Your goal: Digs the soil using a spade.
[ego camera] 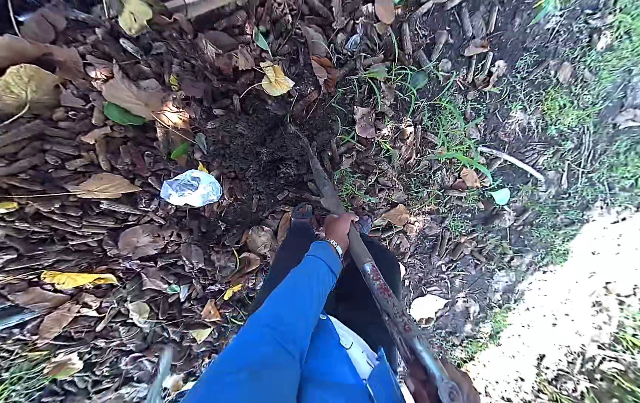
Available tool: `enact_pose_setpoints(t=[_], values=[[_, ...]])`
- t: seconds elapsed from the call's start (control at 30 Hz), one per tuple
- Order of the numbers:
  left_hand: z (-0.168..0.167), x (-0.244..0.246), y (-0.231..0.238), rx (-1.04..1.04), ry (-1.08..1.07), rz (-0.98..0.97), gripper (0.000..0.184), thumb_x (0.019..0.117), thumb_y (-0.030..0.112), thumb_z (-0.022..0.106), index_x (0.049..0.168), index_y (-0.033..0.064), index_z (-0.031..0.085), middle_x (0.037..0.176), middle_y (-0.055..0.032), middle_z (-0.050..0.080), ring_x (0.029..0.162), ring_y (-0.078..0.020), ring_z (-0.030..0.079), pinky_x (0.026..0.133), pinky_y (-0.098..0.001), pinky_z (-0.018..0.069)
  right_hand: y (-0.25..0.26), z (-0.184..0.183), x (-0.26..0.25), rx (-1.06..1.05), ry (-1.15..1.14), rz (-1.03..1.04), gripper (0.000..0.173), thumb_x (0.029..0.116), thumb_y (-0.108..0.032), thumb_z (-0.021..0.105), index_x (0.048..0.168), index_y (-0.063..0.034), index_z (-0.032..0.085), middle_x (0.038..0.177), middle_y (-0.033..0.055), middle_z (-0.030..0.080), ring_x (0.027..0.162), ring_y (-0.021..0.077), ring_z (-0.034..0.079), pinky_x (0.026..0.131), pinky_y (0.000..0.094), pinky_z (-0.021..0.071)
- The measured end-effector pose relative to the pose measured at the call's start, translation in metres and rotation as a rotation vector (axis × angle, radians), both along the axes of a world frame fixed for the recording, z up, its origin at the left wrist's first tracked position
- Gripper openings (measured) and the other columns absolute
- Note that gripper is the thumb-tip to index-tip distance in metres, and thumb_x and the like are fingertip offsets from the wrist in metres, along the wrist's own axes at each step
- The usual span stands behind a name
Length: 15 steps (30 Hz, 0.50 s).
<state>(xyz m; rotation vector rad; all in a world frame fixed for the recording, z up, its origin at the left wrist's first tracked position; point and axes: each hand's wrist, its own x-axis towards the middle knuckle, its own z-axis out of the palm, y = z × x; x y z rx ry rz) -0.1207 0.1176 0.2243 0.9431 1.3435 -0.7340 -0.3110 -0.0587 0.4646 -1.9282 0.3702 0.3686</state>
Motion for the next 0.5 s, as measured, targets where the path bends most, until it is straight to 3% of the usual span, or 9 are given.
enact_pose_setpoints(t=[0.07, 0.13, 0.2, 0.27, 0.3, 0.37, 0.43, 0.5], values=[[0.008, 0.019, -0.009, 0.04, -0.036, -0.029, 0.023, 0.0854, 0.003, 0.073, 0.101, -0.0018, 0.057, 0.073, -0.0118, 0.06, 0.056, -0.0195, 0.059, 0.053, -0.0341, 0.0543, -0.012, -0.021, -0.003, -0.019, -0.057, -0.035, 0.024, 0.0818, -0.035, 0.084, 0.091, -0.0148, 0.074, 0.078, -0.007, 0.073, 0.072, -0.0004, 0.069, 0.068, 0.0237, 0.0618], [0.007, 0.047, -0.007, 0.075, -0.08, -0.074, 0.037, 0.0874, 0.01, 0.075, 0.117, -0.0011, 0.056, 0.085, -0.0145, 0.063, 0.065, -0.0224, 0.061, 0.06, -0.0385, 0.0555, -0.008, -0.06, 0.012, 0.023, -0.15, -0.066, 0.028, 0.0814, -0.039, 0.084, 0.089, -0.014, 0.073, 0.075, -0.0048, 0.073, 0.068, 0.0028, 0.069, 0.063, 0.0253, 0.0617], [-0.009, 0.086, 0.001, 0.089, -0.127, -0.136, 0.046, 0.0907, 0.015, 0.072, 0.129, -0.0009, 0.052, 0.095, -0.0182, 0.063, 0.072, -0.0262, 0.062, 0.064, -0.043, 0.0558, 0.005, -0.104, 0.061, 0.091, -0.225, -0.019, 0.027, 0.0816, -0.037, 0.083, 0.088, -0.0125, 0.072, 0.073, -0.0046, 0.072, 0.065, 0.0021, 0.068, 0.061, 0.0239, 0.0608], [-0.026, 0.131, 0.006, 0.158, -0.17, -0.227, 0.048, 0.09, 0.009, 0.072, 0.13, -0.0027, 0.049, 0.092, -0.0191, 0.064, 0.07, -0.0261, 0.066, 0.061, -0.0413, 0.0587, 0.024, -0.139, 0.134, 0.142, -0.224, 0.09, 0.028, 0.0779, -0.026, 0.081, 0.088, -0.0016, 0.071, 0.072, -0.0009, 0.071, 0.065, -0.0008, 0.066, 0.062, 0.0202, 0.0593], [-0.03, 0.149, 0.006, 0.179, -0.169, -0.301, 0.057, 0.0886, 0.009, 0.073, 0.137, -0.003, 0.045, 0.102, -0.0229, 0.064, 0.08, -0.0301, 0.067, 0.069, -0.046, 0.0594, 0.03, -0.151, 0.169, 0.168, -0.19, 0.128, 0.028, 0.075, -0.018, 0.079, 0.09, 0.0049, 0.071, 0.073, 0.0021, 0.071, 0.065, -0.0009, 0.066, 0.063, 0.0195, 0.0588], [-0.031, 0.188, -0.003, 0.202, -0.152, -0.388, 0.074, 0.087, 0.012, 0.076, 0.148, -0.0025, 0.037, 0.125, -0.0294, 0.06, 0.107, -0.039, 0.065, 0.088, -0.0562, 0.0554, 0.023, -0.169, 0.236, 0.176, -0.095, 0.181, 0.025, 0.0701, -0.01, 0.075, 0.089, 0.0052, 0.069, 0.071, 0.0026, 0.069, 0.059, 0.0022, 0.064, 0.057, 0.0227, 0.0579], [-0.029, 0.212, -0.023, 0.211, -0.071, -0.423, 0.071, 0.0843, 0.013, 0.076, 0.145, -0.0024, 0.041, 0.12, -0.0273, 0.062, 0.099, -0.0369, 0.066, 0.083, -0.0539, 0.057, -0.013, -0.162, 0.27, 0.017, 0.003, 0.362, 0.032, 0.0687, -0.014, 0.074, 0.096, 0.0036, 0.072, 0.074, 0.0054, 0.071, 0.064, 0.0098, 0.068, 0.061, 0.0324, 0.0592], [-0.016, 0.191, -0.075, 0.125, -0.023, -0.4, 0.057, 0.0869, 0.016, 0.073, 0.136, -0.0013, 0.051, 0.107, -0.0249, 0.066, 0.084, -0.0338, 0.067, 0.072, -0.0505, 0.0578, -0.075, -0.13, 0.279, -0.187, 0.187, 0.644, 0.044, 0.0666, -0.016, 0.079, 0.107, 0.0003, 0.075, 0.08, 0.0147, 0.074, 0.073, 0.0301, 0.072, 0.067, 0.0566, 0.0583]])
